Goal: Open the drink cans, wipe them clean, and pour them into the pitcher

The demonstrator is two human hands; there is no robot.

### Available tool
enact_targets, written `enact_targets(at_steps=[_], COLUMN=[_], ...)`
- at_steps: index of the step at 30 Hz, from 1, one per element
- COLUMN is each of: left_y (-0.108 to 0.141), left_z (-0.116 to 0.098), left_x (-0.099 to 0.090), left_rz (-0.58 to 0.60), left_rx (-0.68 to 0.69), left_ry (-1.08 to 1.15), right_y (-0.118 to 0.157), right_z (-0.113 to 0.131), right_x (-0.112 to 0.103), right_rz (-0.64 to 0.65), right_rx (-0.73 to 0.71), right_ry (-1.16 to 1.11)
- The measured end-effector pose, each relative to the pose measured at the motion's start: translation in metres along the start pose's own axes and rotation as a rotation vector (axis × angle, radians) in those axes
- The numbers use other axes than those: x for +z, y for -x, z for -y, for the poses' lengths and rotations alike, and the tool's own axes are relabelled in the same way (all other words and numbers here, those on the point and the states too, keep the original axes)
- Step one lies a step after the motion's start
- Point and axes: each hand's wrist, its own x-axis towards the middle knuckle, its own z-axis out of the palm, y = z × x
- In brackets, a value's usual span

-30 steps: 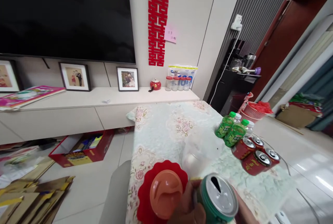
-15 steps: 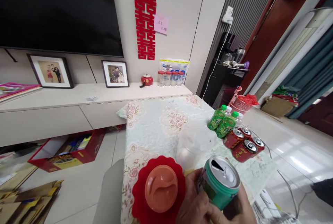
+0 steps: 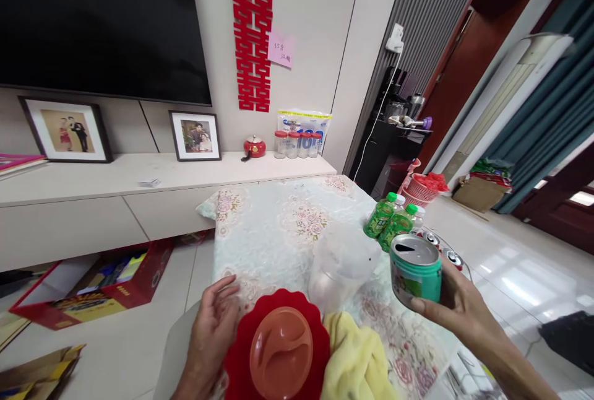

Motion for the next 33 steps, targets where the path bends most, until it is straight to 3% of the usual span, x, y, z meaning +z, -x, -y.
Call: enact_targets(at_steps=[5,12,23,33], left_y=[-0.008,-0.004,-0.005,-0.005], left_z=[0.022,0.027,0.032,0.029], left_x=[-0.006,-0.006,-0.009,-0.008], left_rz=[-0.042,-0.068,-0.043,-0.035], left_rx=[-0.074,0.004,-0.027,-0.001], left_ry=[0.033,-0.13,-0.157,-0.181], right_y=[-0.026,-0.049,-0.076,-0.088], right_z=[0.01,0.017,0.04,0.065], right_x=[-0.014,-0.027,-0.02,-0.014], right_rz=[0.116,0.225,0.387,0.528], right_rx=[0.025,-0.017,-0.222,-0.123], right_ry=[0.119,0.38,0.835,0.961])
